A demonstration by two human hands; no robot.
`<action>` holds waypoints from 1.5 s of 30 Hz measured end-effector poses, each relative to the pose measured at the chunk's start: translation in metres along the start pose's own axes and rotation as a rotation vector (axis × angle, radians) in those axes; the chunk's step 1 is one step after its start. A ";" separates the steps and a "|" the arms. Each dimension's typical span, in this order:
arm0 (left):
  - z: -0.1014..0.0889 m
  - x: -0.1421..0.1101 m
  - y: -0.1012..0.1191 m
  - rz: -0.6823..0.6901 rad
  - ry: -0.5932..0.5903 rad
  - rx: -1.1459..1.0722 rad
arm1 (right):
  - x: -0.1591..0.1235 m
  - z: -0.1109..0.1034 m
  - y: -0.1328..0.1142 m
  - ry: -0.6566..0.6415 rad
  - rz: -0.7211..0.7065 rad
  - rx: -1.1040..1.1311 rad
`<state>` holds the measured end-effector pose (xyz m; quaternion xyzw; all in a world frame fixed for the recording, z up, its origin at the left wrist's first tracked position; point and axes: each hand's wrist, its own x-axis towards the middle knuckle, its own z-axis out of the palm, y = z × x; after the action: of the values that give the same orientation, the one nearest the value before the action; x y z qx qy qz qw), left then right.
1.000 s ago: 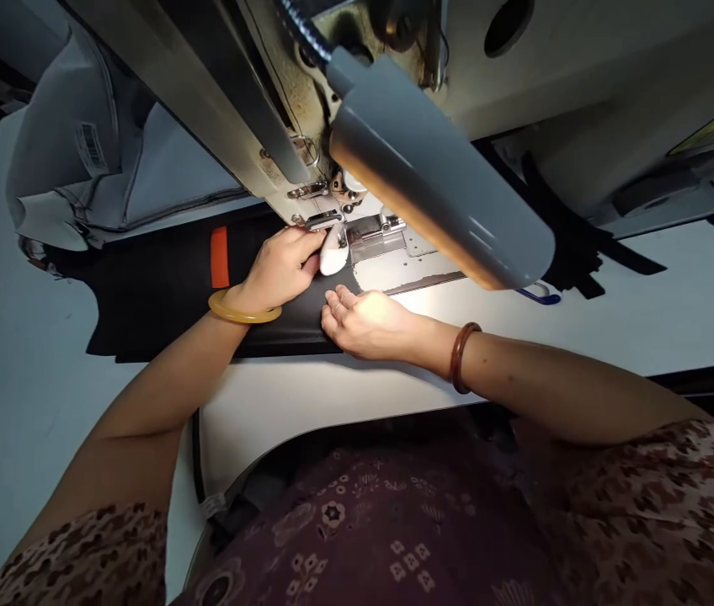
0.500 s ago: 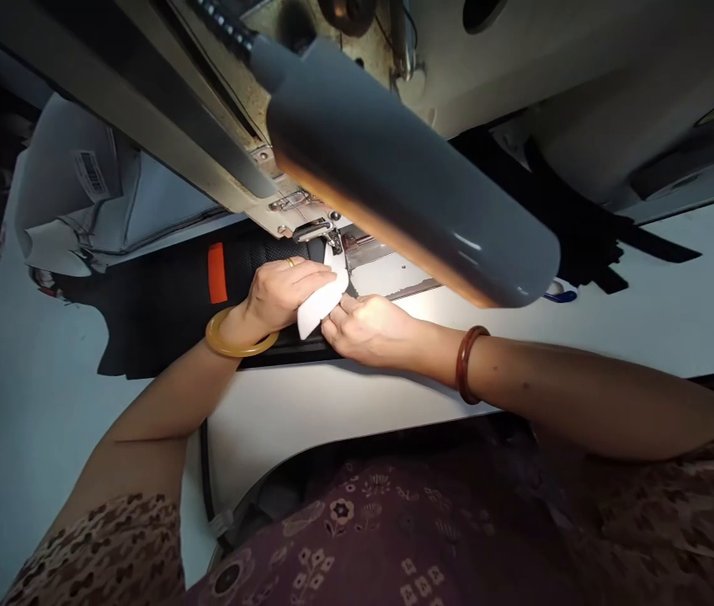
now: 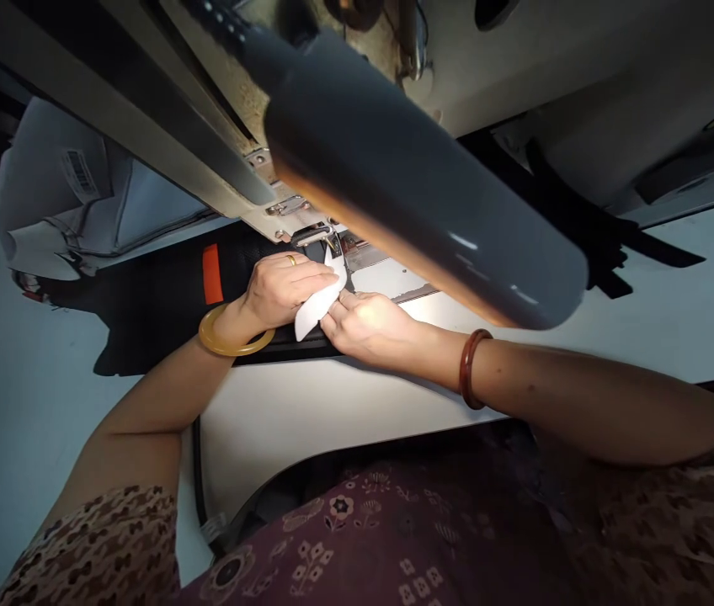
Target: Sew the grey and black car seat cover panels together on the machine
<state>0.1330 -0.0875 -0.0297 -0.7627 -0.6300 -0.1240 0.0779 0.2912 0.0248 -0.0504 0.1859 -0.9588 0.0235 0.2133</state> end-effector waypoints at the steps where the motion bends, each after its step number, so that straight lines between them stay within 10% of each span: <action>1: 0.001 0.001 -0.002 0.019 0.025 0.028 | 0.000 0.000 0.002 -0.002 0.001 0.016; 14: 0.006 0.003 -0.009 0.142 0.025 0.170 | 0.002 -0.001 0.007 -0.054 -0.040 0.050; 28: 0.002 -0.002 0.038 -0.254 -0.136 0.307 | -0.011 -0.011 0.008 -0.152 -0.164 0.290; 45: 0.002 0.003 0.034 -0.304 -0.227 0.324 | 0.002 -0.009 0.004 -0.148 -0.130 0.129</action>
<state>0.1669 -0.0905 -0.0294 -0.6457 -0.7538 0.0546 0.1085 0.2917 0.0291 -0.0415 0.2624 -0.9544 0.0576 0.1306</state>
